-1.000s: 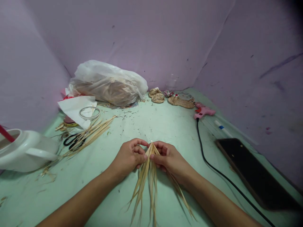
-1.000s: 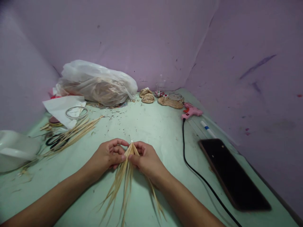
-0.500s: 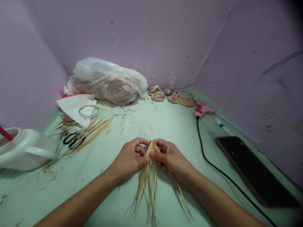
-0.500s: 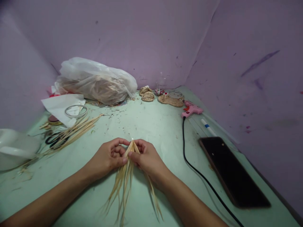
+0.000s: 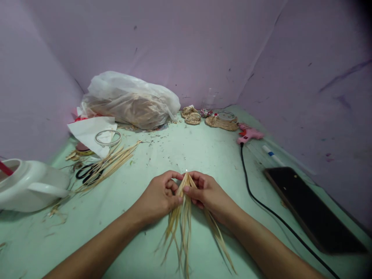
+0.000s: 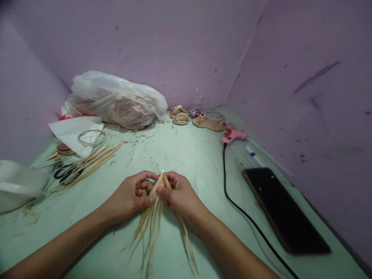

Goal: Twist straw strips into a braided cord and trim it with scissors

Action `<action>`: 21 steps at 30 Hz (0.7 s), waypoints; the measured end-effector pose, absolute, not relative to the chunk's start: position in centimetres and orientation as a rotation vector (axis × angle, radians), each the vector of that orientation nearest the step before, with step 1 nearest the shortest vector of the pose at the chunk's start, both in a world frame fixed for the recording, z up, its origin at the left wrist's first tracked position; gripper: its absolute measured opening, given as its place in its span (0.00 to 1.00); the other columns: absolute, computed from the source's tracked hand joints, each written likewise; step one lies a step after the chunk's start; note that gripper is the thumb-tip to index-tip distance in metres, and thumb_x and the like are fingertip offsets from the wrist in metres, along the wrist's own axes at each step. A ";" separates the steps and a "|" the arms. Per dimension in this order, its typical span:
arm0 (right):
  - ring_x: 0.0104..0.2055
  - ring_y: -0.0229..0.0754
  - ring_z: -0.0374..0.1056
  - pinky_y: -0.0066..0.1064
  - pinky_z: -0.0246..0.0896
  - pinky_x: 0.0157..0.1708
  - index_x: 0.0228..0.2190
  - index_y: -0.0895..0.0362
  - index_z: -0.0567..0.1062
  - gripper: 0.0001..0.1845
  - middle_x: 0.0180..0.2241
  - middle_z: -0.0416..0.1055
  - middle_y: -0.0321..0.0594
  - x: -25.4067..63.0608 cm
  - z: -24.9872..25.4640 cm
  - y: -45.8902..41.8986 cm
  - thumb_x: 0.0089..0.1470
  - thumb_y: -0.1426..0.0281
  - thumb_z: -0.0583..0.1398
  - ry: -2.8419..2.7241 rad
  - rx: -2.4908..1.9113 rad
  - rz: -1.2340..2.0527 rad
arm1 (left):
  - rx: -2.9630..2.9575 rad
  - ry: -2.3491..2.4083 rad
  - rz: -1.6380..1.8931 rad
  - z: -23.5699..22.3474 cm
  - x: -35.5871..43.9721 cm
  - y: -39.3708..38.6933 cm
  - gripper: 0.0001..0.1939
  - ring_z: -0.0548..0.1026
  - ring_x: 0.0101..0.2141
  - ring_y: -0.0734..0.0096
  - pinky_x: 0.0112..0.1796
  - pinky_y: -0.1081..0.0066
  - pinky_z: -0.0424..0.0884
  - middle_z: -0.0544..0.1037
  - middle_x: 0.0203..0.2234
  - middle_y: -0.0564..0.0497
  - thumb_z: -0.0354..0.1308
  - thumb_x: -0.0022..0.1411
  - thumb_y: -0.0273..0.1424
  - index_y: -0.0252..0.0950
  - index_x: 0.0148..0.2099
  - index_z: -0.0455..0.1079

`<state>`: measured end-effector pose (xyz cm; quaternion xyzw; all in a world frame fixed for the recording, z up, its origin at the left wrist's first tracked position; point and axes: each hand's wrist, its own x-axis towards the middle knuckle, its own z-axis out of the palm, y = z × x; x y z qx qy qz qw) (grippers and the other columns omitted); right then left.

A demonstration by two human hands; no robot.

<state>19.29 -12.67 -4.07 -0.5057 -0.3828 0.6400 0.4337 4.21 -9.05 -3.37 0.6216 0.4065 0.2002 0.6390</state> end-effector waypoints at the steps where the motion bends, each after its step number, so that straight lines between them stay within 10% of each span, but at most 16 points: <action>1: 0.15 0.27 0.50 0.21 0.42 0.12 0.31 0.59 0.67 0.09 0.18 0.58 0.29 19.3 -4.1 -12.7 0.44 0.73 0.59 -0.955 -1.257 1.595 | 1.409 0.929 0.454 -3.4 4.2 -9.0 0.19 0.59 0.18 0.83 0.20 0.79 0.55 0.65 0.19 0.59 0.58 0.46 0.24 0.33 0.43 0.61; 21: 0.14 0.28 0.51 0.20 0.44 0.11 0.34 0.59 0.66 0.12 0.17 0.58 0.28 19.3 -3.7 -12.7 0.43 0.74 0.59 -0.961 -1.325 1.592 | 1.306 0.909 0.460 -3.7 4.1 -8.4 0.18 0.61 0.15 0.83 0.17 0.78 0.58 0.67 0.19 0.58 0.58 0.47 0.28 0.32 0.42 0.60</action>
